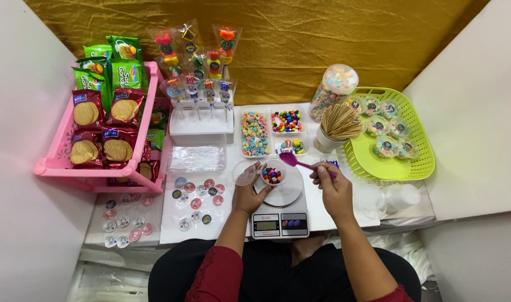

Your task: Weighing small colorful candies using a digital scale and a spoon in a small-scale packaging setup.

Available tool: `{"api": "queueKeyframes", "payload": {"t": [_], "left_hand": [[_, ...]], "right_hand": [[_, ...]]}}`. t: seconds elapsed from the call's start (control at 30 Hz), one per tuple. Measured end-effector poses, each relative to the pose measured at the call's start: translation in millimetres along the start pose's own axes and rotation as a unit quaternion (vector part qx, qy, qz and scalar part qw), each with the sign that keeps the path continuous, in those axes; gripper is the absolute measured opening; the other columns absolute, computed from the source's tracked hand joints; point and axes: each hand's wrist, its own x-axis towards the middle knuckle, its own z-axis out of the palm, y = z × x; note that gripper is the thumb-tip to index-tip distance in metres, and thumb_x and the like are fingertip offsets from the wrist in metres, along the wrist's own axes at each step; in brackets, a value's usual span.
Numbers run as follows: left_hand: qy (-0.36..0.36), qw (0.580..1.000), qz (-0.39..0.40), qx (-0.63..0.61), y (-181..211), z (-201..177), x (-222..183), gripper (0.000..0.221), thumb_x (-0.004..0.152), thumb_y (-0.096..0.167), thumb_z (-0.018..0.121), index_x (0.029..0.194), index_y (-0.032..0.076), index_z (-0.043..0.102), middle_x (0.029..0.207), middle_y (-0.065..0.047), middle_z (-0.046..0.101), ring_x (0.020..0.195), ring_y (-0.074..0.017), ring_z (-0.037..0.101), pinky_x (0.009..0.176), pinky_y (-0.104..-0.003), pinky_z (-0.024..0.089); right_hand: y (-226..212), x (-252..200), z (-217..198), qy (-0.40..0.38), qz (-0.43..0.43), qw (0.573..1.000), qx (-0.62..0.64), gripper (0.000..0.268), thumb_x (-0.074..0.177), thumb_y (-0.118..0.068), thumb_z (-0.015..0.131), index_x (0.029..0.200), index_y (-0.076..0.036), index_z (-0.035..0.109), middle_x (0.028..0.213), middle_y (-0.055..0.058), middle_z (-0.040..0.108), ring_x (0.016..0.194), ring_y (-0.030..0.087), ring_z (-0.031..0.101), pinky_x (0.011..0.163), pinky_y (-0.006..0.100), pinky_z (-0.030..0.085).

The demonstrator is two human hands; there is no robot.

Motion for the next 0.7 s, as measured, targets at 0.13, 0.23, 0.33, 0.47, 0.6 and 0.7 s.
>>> {"api": "queueKeyframes", "payload": {"t": [0.13, 0.23, 0.33, 0.47, 0.6, 0.7], "left_hand": [[-0.002, 1.000, 0.007, 0.015, 0, -1, -1, 0.068, 0.076, 0.037, 0.084, 0.140, 0.025, 0.064, 0.140, -0.011, 0.061, 0.130, -0.0360, 0.057, 0.116, -0.048, 0.041], [-0.007, 1.000, -0.004, 0.014, -2, 0, 0, 0.068, 0.077, 0.040, 0.082, 0.141, 0.027, 0.062, 0.141, -0.009, 0.060, 0.130, -0.0344, 0.057, 0.117, -0.047, 0.040], [-0.006, 1.000, -0.008, 0.005, -1, 0, 0, 0.068, 0.078, 0.038, 0.082, 0.142, 0.026, 0.062, 0.141, -0.010, 0.060, 0.130, -0.0355, 0.057, 0.116, -0.048, 0.039], [-0.012, 1.000, -0.012, 0.015, 0, 0, 1, 0.068, 0.078, 0.039, 0.082, 0.141, 0.026, 0.062, 0.141, -0.010, 0.060, 0.131, -0.0346, 0.056, 0.117, -0.049, 0.038], [-0.016, 1.000, -0.021, 0.018, 2, -1, 0, 0.068, 0.076, 0.039, 0.082, 0.140, 0.027, 0.063, 0.142, -0.008, 0.060, 0.131, -0.0329, 0.057, 0.117, -0.047, 0.038], [-0.021, 0.999, -0.018, 0.021, 4, -3, 2, 0.068, 0.076, 0.038, 0.082, 0.141, 0.026, 0.062, 0.142, -0.008, 0.060, 0.132, -0.0335, 0.056, 0.117, -0.048, 0.038]], "right_hand": [[24, 52, 14, 0.044, -0.017, 0.998, 0.048, 0.021, 0.108, -0.014, 0.053, 0.110, -0.005, 0.071, 0.079, 0.015, 0.072, 0.066, 0.016, 0.067, 0.057, 0.022, 0.056], [30, 87, 30, 0.052, -0.004, 0.999, -0.006, 0.023, 0.108, -0.013, 0.051, 0.109, -0.003, 0.072, 0.080, 0.013, 0.072, 0.069, 0.017, 0.066, 0.060, 0.025, 0.057], [53, 112, 46, 0.042, -0.011, 0.988, -0.151, 0.021, 0.107, -0.021, 0.055, 0.110, -0.013, 0.074, 0.082, 0.010, 0.074, 0.077, 0.023, 0.071, 0.070, 0.038, 0.057], [81, 129, 65, 0.025, -0.031, 0.976, -0.213, 0.020, 0.105, -0.019, 0.055, 0.109, -0.012, 0.074, 0.080, 0.009, 0.074, 0.080, 0.028, 0.072, 0.077, 0.043, 0.056], [79, 134, 70, 0.017, -0.041, 0.974, -0.224, 0.022, 0.105, -0.021, 0.055, 0.114, -0.014, 0.074, 0.087, 0.011, 0.075, 0.086, 0.032, 0.073, 0.080, 0.047, 0.057], [64, 134, 74, 0.034, -0.067, 0.974, -0.212, 0.023, 0.107, -0.021, 0.053, 0.114, -0.013, 0.073, 0.089, 0.012, 0.075, 0.088, 0.031, 0.074, 0.081, 0.045, 0.057]]}}
